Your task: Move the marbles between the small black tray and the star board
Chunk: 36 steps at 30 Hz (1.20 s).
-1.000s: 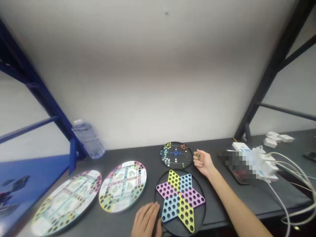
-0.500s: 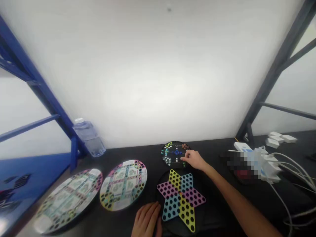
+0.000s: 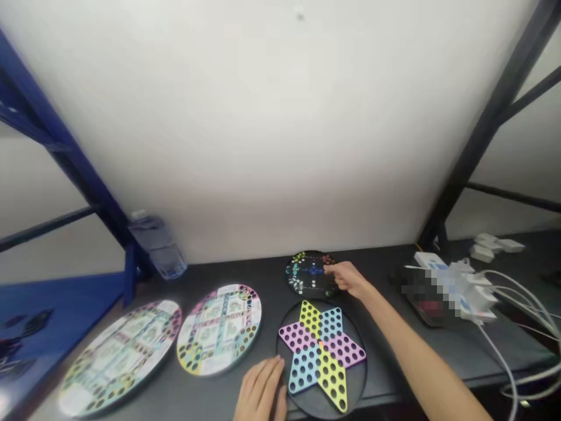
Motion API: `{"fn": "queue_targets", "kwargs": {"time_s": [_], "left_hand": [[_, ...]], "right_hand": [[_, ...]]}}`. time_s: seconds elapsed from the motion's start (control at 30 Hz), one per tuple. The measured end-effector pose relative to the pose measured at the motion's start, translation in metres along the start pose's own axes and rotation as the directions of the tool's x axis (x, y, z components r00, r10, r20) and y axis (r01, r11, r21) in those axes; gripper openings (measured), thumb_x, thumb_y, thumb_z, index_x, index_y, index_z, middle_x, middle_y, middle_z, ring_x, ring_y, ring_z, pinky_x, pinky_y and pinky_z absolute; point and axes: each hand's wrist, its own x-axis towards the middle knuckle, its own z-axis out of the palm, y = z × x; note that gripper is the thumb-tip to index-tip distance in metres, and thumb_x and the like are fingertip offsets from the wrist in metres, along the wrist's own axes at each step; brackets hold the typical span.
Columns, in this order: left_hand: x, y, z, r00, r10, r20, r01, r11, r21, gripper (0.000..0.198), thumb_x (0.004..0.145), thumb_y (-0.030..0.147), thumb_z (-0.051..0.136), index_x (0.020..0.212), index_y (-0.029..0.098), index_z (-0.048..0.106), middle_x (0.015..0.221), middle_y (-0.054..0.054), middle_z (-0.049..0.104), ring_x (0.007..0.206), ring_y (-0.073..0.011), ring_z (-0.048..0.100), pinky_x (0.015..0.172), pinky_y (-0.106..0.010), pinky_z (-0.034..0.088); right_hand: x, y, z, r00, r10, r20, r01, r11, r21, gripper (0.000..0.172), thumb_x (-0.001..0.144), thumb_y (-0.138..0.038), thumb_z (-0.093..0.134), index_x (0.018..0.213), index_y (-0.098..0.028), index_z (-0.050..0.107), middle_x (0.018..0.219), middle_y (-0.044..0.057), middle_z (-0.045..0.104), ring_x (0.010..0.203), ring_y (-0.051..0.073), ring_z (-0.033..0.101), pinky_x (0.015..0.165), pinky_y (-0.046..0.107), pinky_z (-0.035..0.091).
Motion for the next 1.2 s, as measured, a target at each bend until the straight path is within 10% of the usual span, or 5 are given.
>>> {"fn": "queue_targets", "kwargs": {"time_s": [0.3,0.57,0.93,1.07,1.2], "left_hand": [[0.000,-0.002,-0.001,0.996,-0.092,0.008,0.092,0.995,-0.036,0.038,0.092,0.029,0.059,0.130,0.023,0.058,0.124,-0.007,0.068,0.115,-0.0215,0.065,0.098,-0.032,0.056],[0.000,-0.001,-0.001,0.996,-0.081,0.040,0.082,0.996,-0.026,0.033,0.091,0.030,0.061,0.123,0.024,0.063,0.128,-0.009,0.066,0.117,-0.0235,0.064,0.098,-0.034,0.056],[0.021,-0.014,-0.010,0.930,-0.314,0.192,0.350,0.916,-0.196,0.032,0.093,0.038,0.058,0.121,0.027,0.066,0.128,-0.006,0.066,0.116,-0.0227,0.066,0.098,-0.036,0.056],[0.023,-0.015,-0.013,0.918,-0.331,0.219,0.382,0.886,-0.262,0.030,0.093,0.039,0.057,0.119,0.027,0.067,0.125,-0.006,0.068,0.116,-0.0222,0.065,0.099,-0.035,0.055],[0.022,-0.014,-0.014,0.912,-0.365,0.188,0.408,0.862,-0.302,0.030,0.093,0.041,0.057,0.117,0.026,0.068,0.122,-0.006,0.069,0.115,-0.0219,0.066,0.098,-0.033,0.055]], "right_hand": [[-0.006,0.008,-0.019,0.981,0.016,0.191,-0.136,0.759,0.636,0.023,0.084,-0.032,0.054,0.067,-0.018,0.049,0.046,-0.009,0.031,0.035,0.004,0.017,0.029,0.016,0.016],[-0.012,0.013,-0.001,0.970,-0.223,-0.094,0.200,0.957,-0.209,0.052,0.082,-0.053,0.066,0.051,-0.021,0.038,0.040,-0.007,0.032,0.037,0.007,0.031,0.039,0.021,0.025],[-0.042,-0.018,0.021,0.944,-0.151,0.293,0.306,0.067,-0.950,0.037,0.088,-0.049,0.063,0.091,-0.014,0.073,0.097,0.021,0.072,0.090,0.032,0.070,0.073,0.034,0.047],[-0.034,-0.015,0.022,0.954,-0.144,0.263,0.284,0.149,-0.947,0.029,0.081,-0.043,0.073,0.081,-0.013,0.071,0.092,0.019,0.072,0.084,0.028,0.070,0.069,0.032,0.046],[-0.028,-0.012,0.010,0.973,-0.134,0.186,0.229,0.640,-0.733,0.032,0.079,-0.045,0.072,0.068,-0.016,0.061,0.061,0.003,0.059,0.053,0.012,0.053,0.050,0.023,0.035]]}}
